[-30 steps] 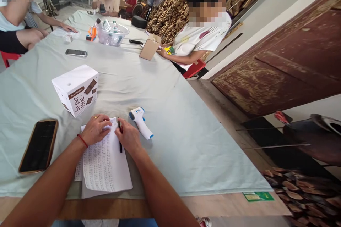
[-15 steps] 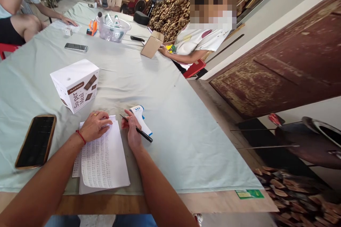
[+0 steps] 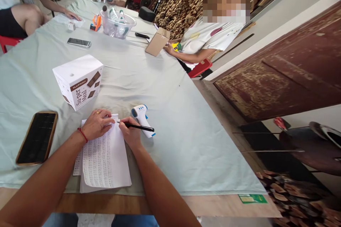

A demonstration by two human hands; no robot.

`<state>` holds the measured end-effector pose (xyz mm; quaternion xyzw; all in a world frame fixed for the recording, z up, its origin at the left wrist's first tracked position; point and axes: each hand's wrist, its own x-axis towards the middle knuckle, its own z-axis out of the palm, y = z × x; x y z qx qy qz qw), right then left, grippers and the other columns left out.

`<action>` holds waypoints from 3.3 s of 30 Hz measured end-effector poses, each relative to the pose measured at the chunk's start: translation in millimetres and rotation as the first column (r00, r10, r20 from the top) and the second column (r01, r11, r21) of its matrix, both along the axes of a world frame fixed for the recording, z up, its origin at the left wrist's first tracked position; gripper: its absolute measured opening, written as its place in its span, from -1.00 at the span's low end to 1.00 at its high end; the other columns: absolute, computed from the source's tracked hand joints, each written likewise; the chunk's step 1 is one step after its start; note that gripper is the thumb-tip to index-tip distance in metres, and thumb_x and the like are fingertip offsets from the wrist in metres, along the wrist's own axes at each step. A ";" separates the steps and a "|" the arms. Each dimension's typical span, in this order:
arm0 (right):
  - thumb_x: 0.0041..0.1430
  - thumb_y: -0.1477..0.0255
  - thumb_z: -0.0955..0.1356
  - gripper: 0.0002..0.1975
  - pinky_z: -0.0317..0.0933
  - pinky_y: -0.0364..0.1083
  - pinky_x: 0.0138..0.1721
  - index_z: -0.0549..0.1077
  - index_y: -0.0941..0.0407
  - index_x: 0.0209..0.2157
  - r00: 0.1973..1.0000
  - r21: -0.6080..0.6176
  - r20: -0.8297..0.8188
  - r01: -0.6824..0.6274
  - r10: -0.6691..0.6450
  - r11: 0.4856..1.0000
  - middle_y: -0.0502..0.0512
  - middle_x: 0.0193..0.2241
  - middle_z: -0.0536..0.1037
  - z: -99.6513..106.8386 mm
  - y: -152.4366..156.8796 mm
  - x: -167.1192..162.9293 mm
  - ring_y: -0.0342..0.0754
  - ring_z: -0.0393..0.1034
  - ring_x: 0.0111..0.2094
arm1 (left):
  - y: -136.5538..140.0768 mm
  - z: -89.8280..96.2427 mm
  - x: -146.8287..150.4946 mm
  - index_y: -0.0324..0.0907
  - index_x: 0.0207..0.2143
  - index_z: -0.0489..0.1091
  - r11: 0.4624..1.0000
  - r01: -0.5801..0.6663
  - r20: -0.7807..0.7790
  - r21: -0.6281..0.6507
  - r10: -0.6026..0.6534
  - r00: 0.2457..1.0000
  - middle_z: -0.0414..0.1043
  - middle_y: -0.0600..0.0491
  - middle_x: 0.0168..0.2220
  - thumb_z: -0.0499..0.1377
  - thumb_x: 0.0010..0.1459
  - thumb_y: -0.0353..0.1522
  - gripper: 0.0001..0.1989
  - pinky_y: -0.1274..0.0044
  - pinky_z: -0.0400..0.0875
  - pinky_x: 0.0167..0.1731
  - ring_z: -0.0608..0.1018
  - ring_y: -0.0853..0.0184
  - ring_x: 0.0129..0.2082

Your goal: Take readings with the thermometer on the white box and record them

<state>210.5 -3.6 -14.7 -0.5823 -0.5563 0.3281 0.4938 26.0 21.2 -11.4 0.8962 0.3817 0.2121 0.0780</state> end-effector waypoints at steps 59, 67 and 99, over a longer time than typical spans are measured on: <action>-0.10 0.27 0.28 -0.84 0.19 -0.09 -0.45 0.36 0.06 -0.57 1.000 0.006 -0.004 0.027 -0.027 1.000 -0.04 -0.62 0.42 -4.0 -1.7 -0.8 -0.10 0.25 -0.54 | 1.0 -6.3 0.7 -0.02 -0.09 0.51 1.000 0.007 0.018 0.022 -0.007 1.000 0.39 -0.03 -0.06 0.11 0.24 -0.36 -0.76 0.28 0.28 -0.02 0.40 0.17 -0.04; -0.08 0.29 0.28 -0.85 0.17 -0.09 -0.46 0.35 0.06 -0.59 0.999 0.041 -0.005 0.052 -0.052 0.998 -0.04 -0.63 0.41 -2.7 -2.9 1.0 -0.09 0.25 -0.53 | 0.5 -4.8 0.4 -0.01 -0.08 0.50 1.000 0.012 -0.003 0.021 -0.012 1.000 0.39 -0.03 -0.05 0.11 0.25 -0.37 -0.75 0.28 0.27 -0.01 0.39 0.17 -0.04; -0.10 0.27 0.27 -0.85 0.19 -0.08 -0.44 0.34 0.04 -0.59 0.999 0.005 0.034 0.027 -0.027 1.000 -0.05 -0.62 0.42 -0.9 -2.1 0.9 -0.08 0.25 -0.51 | 0.4 -5.6 0.5 -0.01 -0.10 0.52 0.999 0.015 0.014 0.041 -0.015 1.000 0.40 -0.04 -0.06 0.11 0.24 -0.38 -0.75 0.29 0.27 -0.04 0.41 0.17 -0.05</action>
